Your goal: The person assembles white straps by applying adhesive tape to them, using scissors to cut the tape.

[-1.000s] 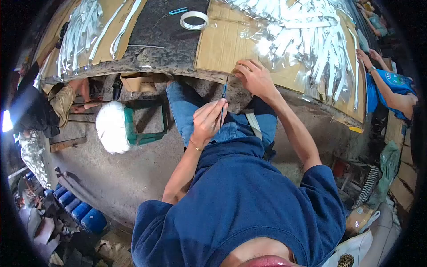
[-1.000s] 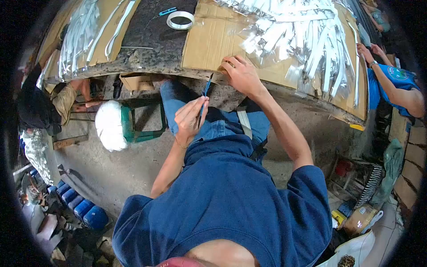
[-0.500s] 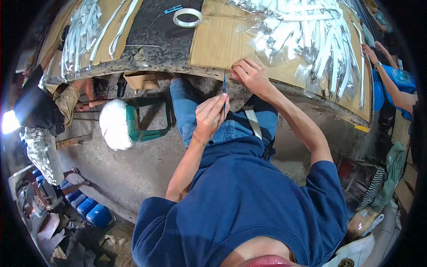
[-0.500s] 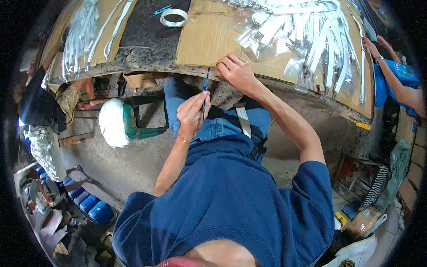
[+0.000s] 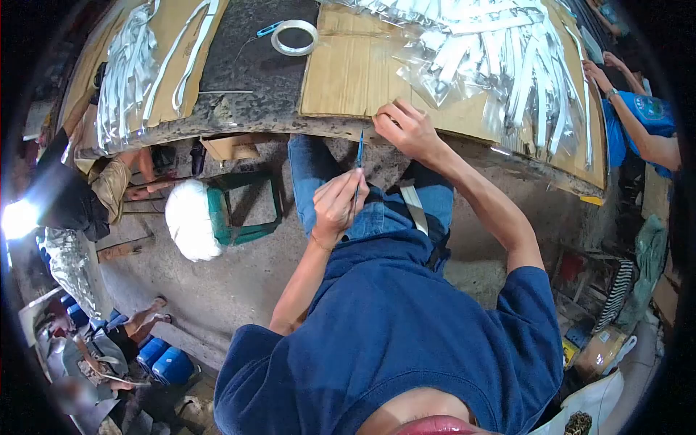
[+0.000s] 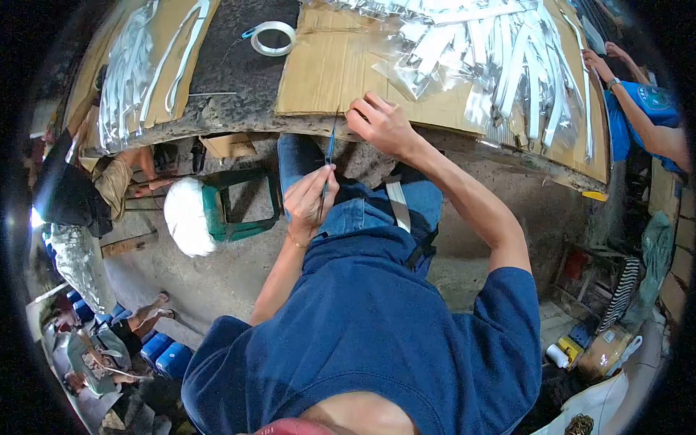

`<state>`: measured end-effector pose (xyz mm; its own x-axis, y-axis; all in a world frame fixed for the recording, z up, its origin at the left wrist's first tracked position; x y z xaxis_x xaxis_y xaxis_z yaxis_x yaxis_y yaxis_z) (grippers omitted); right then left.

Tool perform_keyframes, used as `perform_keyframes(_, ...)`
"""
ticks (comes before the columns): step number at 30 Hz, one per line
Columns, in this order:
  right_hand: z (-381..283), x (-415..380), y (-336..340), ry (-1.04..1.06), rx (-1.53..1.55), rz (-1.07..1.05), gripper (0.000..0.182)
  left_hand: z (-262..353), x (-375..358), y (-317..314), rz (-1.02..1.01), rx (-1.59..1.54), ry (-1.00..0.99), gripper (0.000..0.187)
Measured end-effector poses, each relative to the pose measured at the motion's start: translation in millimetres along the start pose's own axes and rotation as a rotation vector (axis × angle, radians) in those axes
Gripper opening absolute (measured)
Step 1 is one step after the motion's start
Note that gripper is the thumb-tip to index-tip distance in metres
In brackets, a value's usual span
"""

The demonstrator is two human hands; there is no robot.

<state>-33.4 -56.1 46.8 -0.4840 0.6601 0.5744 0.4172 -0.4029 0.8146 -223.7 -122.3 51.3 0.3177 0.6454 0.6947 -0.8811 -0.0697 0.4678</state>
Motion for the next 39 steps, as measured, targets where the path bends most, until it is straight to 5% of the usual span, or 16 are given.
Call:
perform_keyframes(20, -2, -10, -7, 0.016, 0.011, 0.058, 0.013, -16, -12, -21, 0.026, 0.021, -0.016, 0.026)
perform_keyframes(25, -11, -15, -3, -0.163, 0.087, 0.181, 0.010, -17, -19, -33, 0.025, 0.013, -0.032, 0.026)
perform_keyframes(27, -21, -30, -3, -0.505, 0.281, 0.239, 0.013, -18, -21, -31, 0.044, 0.025, -0.004, 0.027)
perform_keyframes(29, -36, -42, -11, -1.134, 0.762, -0.089, 0.020, -18, -25, -31, 0.064, 0.006, 0.005, 0.026)
perform_keyframes(32, -49, -64, -56, -1.255, 1.456, -0.024, 0.026, -18, -31, -33, -0.009, 0.028, 0.039, 0.027)
perform_keyframes(39, -62, -59, -81, -1.287, 2.027, 0.100, 0.022, -25, -31, -19, -0.205, 0.004, 0.142, 0.025)
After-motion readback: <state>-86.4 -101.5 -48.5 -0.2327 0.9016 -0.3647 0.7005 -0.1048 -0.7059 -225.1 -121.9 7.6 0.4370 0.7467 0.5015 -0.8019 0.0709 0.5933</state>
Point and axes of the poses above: each hand's wrist, its own x-axis towards the middle knuckle, its own y-axis out of the back of the hand, z = x × y, the point moved 4 cm from there along x, towards the middle knuckle, and after that the axes turned 3 degrees about -z, right-handed, at the moved point
